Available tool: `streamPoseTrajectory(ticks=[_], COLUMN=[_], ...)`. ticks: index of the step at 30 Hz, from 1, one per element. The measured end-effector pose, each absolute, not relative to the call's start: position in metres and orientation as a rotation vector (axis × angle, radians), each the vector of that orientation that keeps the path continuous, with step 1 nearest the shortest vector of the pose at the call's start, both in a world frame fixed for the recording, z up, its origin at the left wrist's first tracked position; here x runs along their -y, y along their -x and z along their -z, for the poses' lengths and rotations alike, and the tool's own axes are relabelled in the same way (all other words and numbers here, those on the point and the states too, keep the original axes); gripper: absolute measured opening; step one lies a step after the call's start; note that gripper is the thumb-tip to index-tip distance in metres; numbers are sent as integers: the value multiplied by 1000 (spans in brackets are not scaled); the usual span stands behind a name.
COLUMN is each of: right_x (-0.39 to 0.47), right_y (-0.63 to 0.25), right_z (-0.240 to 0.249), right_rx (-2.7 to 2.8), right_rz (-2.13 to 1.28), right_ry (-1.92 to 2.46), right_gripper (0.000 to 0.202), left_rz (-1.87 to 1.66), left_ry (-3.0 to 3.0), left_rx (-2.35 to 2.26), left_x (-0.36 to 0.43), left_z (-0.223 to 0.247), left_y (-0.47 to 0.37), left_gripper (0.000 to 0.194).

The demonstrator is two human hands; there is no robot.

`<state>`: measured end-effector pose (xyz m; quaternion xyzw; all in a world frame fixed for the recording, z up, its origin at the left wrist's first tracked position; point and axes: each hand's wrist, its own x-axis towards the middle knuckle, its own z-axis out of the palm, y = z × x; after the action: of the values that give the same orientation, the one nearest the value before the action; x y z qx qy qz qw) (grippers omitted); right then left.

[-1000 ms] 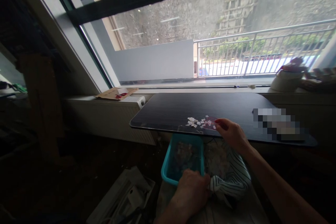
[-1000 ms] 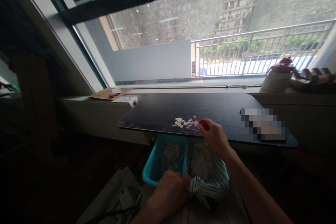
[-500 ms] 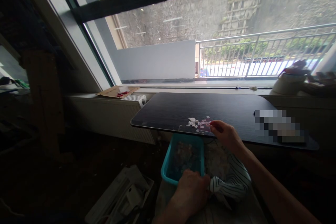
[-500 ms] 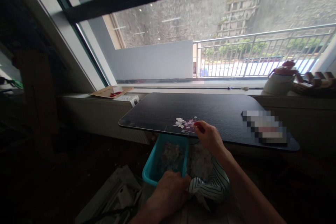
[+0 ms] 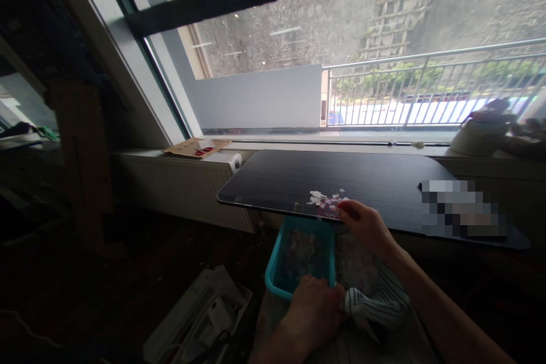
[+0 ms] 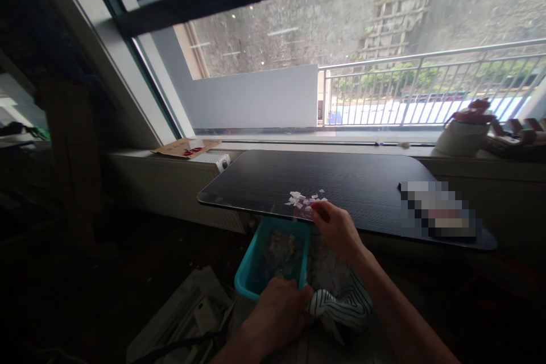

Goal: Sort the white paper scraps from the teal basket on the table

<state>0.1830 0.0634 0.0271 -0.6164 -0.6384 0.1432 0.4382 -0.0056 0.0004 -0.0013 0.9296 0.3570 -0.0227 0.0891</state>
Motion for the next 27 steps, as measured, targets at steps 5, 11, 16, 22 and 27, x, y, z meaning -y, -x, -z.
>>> streamPoseTrajectory(ticks=[5,11,16,22,27], right_x=[-65,-62,-54,-61,-64], right_y=[-185,-210,-261,-269,-261], right_z=[-22,-32,-36,-32,-30], right_rx=[1538,1500,1244,1209,1109], right_rz=[-353,-382,-206,-408,-427], right_ry=[1562,1502,1695,1629,1545], right_gripper=[31,32,33,29,26], left_rz=[63,64,137,230,291], left_ry=[-2761,-2744,-2709,-2714,-2717], left_rx=[-1065,-1066,-1088,-1119,-1105], left_x=[0,1,0,-4,-8], left_z=[0,-3,-9,-6,-5], left_y=[5,6,6,4,4], left_gripper=[18,16,18,22,24])
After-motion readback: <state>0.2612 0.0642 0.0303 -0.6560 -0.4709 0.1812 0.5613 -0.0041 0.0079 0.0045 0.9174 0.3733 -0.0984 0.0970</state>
